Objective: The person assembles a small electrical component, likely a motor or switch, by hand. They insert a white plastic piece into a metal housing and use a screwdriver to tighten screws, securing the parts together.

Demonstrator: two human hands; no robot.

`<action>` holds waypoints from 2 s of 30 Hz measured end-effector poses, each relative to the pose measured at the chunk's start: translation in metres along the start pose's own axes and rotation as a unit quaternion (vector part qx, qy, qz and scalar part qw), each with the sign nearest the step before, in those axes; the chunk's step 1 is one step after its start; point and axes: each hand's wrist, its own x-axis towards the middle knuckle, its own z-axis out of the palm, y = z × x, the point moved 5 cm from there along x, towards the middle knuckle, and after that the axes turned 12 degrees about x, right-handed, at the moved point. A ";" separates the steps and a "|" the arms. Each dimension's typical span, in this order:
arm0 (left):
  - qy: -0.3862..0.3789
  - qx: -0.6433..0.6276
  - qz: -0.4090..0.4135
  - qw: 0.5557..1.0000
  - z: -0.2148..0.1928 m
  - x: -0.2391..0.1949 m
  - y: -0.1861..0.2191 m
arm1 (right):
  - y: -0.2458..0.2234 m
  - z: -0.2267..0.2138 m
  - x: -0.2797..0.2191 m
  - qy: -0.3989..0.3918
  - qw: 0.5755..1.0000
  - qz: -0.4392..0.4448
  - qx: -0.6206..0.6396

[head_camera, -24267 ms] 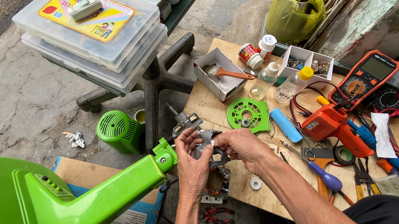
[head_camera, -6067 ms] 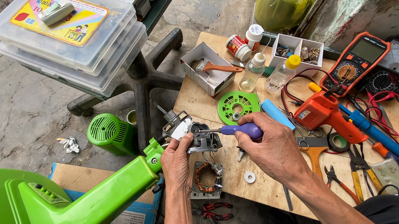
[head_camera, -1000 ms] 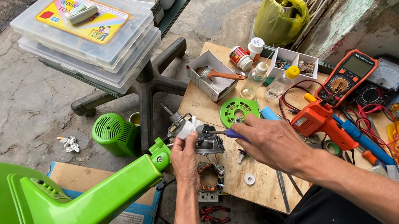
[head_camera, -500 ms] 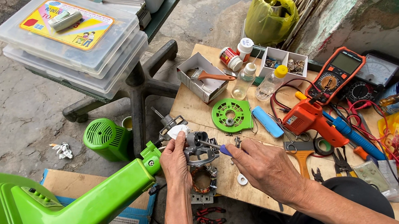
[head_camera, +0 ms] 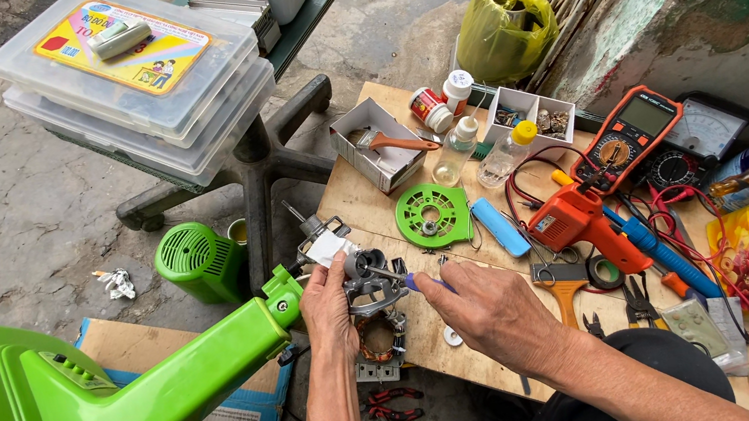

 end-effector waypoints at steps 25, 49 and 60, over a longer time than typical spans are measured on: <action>-0.046 0.060 0.063 0.995 -0.010 0.027 -0.015 | 0.035 0.023 0.014 -0.160 0.897 0.348 0.221; -0.056 0.114 0.085 0.988 0.000 0.020 -0.004 | 0.042 0.021 0.017 -0.070 0.578 0.622 0.524; -0.056 0.121 0.086 0.987 0.000 0.017 -0.003 | 0.061 0.051 -0.001 -0.179 0.854 0.397 0.284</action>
